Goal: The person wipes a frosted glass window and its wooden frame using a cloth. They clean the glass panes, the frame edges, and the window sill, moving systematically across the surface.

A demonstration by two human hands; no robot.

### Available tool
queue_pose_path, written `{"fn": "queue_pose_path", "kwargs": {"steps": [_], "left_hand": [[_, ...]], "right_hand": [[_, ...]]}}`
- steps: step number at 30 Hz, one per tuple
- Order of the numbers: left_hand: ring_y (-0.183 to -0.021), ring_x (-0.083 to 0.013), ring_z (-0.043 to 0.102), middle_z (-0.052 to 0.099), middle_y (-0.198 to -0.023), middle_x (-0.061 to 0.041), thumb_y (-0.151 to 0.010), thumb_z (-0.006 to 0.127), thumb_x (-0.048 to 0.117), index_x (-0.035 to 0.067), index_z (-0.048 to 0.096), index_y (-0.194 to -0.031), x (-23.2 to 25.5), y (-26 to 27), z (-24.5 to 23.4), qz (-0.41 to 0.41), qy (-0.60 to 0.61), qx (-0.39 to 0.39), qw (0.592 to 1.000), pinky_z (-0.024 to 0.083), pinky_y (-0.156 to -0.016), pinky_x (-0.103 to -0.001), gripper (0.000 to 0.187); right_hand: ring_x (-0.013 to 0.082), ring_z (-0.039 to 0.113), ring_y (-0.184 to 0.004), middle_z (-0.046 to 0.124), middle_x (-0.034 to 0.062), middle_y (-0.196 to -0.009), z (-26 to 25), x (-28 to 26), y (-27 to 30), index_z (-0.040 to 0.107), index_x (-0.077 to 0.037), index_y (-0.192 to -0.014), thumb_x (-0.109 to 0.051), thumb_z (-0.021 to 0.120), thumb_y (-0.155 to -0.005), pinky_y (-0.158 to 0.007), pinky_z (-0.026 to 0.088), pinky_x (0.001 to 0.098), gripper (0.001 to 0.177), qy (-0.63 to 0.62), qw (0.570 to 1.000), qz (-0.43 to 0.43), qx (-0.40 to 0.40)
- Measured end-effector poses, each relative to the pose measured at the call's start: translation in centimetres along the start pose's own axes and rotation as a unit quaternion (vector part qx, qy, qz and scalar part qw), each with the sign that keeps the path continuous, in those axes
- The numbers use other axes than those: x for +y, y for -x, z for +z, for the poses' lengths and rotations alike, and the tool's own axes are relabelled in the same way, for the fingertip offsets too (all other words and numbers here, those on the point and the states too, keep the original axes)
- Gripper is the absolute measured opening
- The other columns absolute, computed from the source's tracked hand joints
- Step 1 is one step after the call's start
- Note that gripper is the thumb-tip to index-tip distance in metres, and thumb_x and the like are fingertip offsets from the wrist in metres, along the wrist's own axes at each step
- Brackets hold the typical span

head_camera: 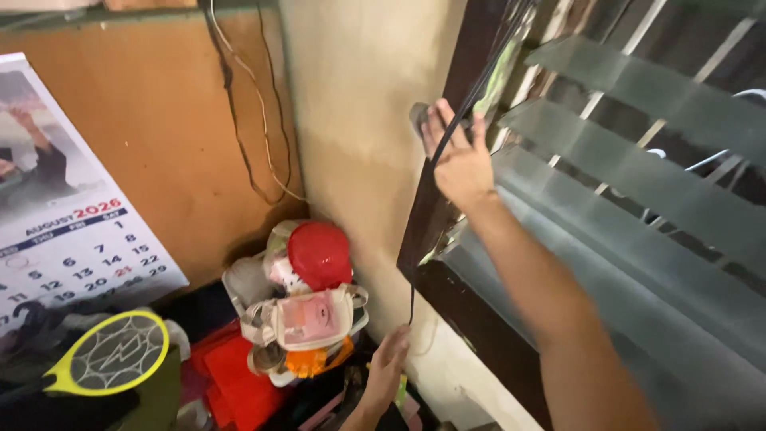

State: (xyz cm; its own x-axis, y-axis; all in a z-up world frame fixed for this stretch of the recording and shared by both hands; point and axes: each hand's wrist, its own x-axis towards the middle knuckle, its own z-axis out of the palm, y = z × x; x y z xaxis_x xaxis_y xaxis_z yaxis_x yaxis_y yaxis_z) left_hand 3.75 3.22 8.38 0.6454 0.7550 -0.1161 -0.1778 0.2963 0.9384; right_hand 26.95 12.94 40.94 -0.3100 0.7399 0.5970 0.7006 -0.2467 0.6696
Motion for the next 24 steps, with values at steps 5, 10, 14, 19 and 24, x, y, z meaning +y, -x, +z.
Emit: {"fn": "queue_pose_path", "kwargs": {"steps": [5,10,14,19,24], "left_hand": [[-0.134,-0.0203,0.058,0.065,-0.142,-0.011,-0.1,0.056,0.028,0.001,0.057,-0.14,2.6,-0.1,0.1,0.075,-0.01,-0.001,0.997,0.041,-0.112,-0.033,0.048],[-0.129,-0.0193,0.06,0.065,-0.138,-0.009,-0.102,0.053,0.03,0.003,0.059,-0.139,1.1,-0.3,-1.9,-0.008,0.005,0.028,1.0,0.047,-0.108,-0.034,0.047],[-0.127,-0.0201,0.059,0.065,-0.138,-0.011,-0.102,0.057,0.029,0.0,0.058,-0.139,1.2,-1.7,-1.2,0.084,0.032,0.008,0.996,0.045,-0.107,-0.034,0.047],[-0.123,-0.0207,0.057,0.063,-0.138,-0.011,-0.103,0.054,0.03,0.003,0.054,-0.144,8.5,-4.0,1.4,0.126,-0.033,-0.001,0.992,0.045,-0.106,-0.036,0.05],[-0.137,-0.0211,0.052,0.059,-0.146,-0.014,-0.106,0.052,0.026,-0.002,0.052,-0.144,16.1,-3.9,2.3,0.279,-0.048,-0.004,0.959,0.036,-0.116,-0.035,0.048]], "right_hand": [[0.0416,0.035,-0.144,0.045,0.0237,-0.159,3.7,-6.0,5.2,0.046,0.009,-0.151,-0.021,0.049,-0.093,-0.12,0.026,0.0653,0.066,0.026,0.997,-0.057,-0.039],[0.0316,0.038,-0.152,0.041,0.0154,-0.158,5.4,-8.7,9.6,0.05,0.002,-0.142,-0.022,0.052,-0.087,-0.121,0.027,0.0623,0.06,-0.096,0.98,-0.138,-0.102],[0.0314,0.038,-0.148,0.047,0.0147,-0.156,1.5,-0.9,1.6,0.057,-0.005,-0.141,-0.023,0.054,-0.087,-0.116,0.03,0.0636,0.057,0.0,0.998,-0.061,-0.004],[0.0374,0.029,-0.154,0.042,0.0194,-0.165,-6.3,8.0,-6.0,0.053,-0.002,-0.153,-0.018,0.054,-0.099,-0.118,0.022,0.0711,0.056,0.067,0.993,0.023,0.089],[0.0337,0.022,-0.158,0.037,0.013,-0.166,-3.3,2.5,-1.4,0.051,0.0,-0.154,-0.021,0.053,-0.096,-0.119,0.021,0.0684,0.061,0.028,0.999,0.002,0.035]]}}
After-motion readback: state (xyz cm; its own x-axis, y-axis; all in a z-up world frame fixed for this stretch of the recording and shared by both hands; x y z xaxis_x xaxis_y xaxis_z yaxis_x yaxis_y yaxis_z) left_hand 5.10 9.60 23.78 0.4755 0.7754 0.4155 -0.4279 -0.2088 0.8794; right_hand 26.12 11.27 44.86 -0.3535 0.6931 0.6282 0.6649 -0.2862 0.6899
